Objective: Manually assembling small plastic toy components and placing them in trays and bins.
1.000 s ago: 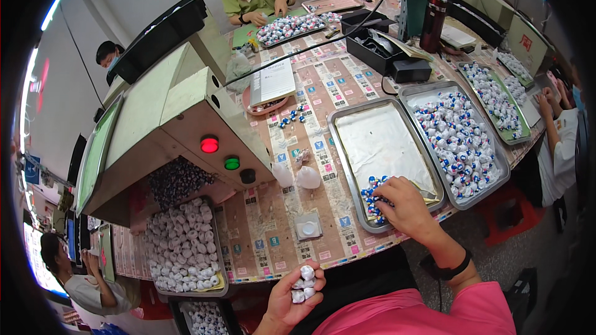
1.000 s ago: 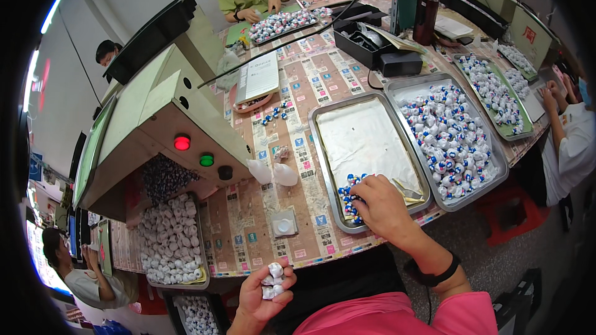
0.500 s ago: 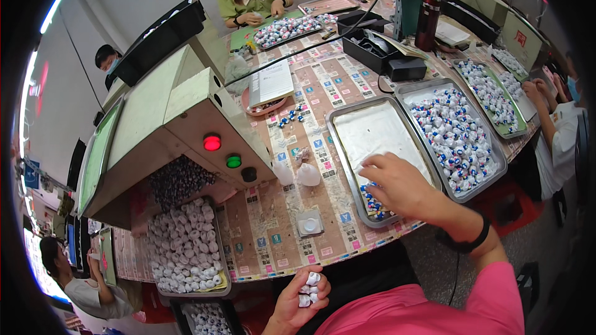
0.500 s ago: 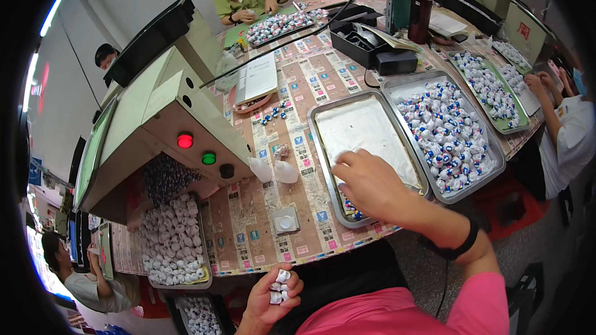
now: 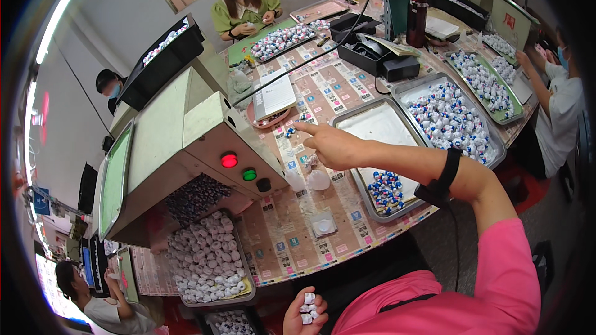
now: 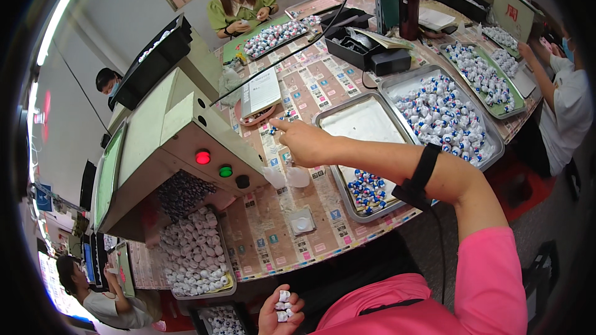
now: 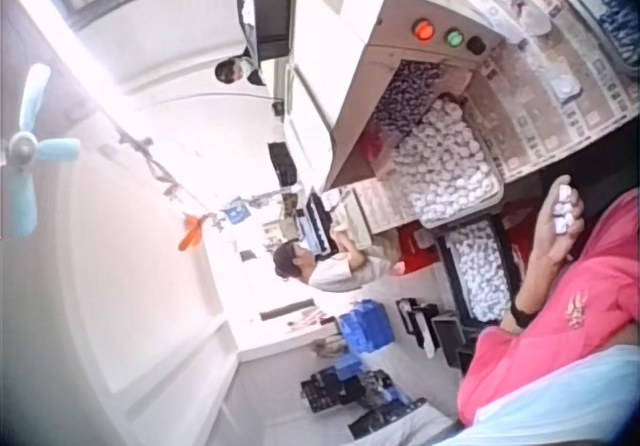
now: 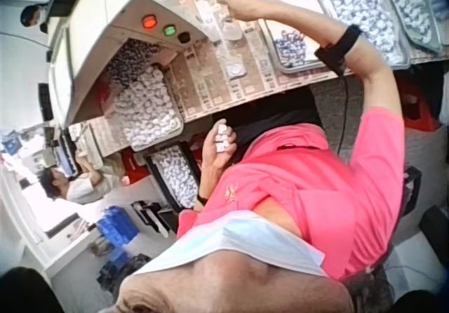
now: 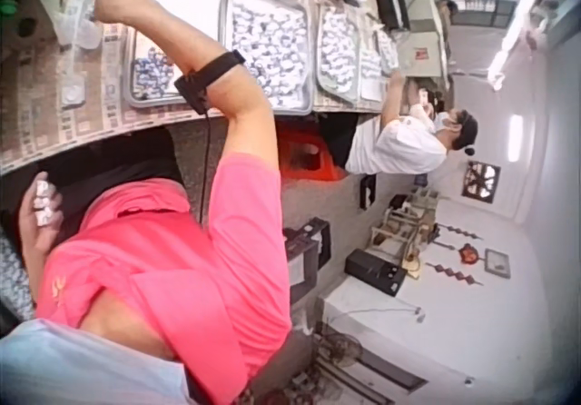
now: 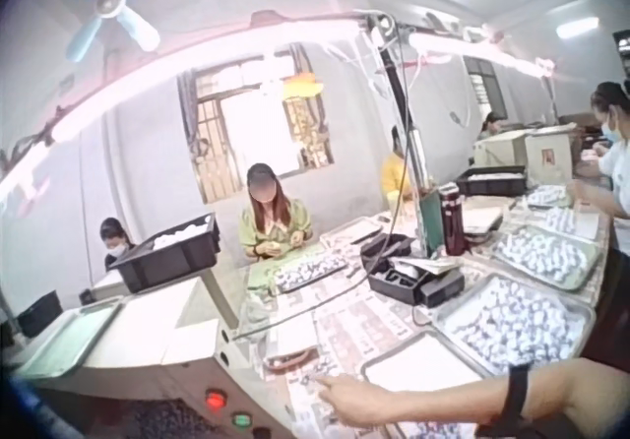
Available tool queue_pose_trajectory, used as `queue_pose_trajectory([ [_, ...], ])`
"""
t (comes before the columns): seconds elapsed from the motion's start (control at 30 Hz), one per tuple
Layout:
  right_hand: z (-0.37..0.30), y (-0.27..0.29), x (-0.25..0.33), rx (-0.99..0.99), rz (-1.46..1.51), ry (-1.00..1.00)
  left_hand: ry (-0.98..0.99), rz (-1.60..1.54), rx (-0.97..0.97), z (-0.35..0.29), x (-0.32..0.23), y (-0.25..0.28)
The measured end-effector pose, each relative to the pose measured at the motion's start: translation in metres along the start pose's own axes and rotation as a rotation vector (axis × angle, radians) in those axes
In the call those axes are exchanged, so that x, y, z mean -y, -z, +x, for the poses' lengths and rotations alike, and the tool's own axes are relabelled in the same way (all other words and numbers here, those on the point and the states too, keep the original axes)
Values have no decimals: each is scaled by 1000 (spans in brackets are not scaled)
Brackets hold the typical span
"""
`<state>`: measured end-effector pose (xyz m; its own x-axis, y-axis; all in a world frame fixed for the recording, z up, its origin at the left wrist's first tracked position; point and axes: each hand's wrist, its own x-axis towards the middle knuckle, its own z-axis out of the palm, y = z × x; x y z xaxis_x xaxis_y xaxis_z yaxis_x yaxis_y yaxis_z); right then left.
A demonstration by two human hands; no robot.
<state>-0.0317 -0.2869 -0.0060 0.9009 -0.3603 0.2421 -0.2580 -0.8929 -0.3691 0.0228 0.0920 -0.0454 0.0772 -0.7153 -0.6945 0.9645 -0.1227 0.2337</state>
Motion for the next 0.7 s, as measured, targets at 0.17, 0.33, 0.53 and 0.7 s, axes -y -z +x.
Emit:
queue_pose_trajectory([
  [0.17, -3, -2, 5, 44, 75, 1, -93, 13, -17, -2, -15, -4],
  [0.33, -72, 23, 36, 92, 228, 33, -53, 45, 157, 10, -21, -15],
  [0.53, -150, 35, 21, 28, 209, -116, 21, 136, 335, 24, -16, -27],
  [0.7, -192, 16, 8, -65, 46, -301, 22, 188, 358, 34, -8, -47],
])
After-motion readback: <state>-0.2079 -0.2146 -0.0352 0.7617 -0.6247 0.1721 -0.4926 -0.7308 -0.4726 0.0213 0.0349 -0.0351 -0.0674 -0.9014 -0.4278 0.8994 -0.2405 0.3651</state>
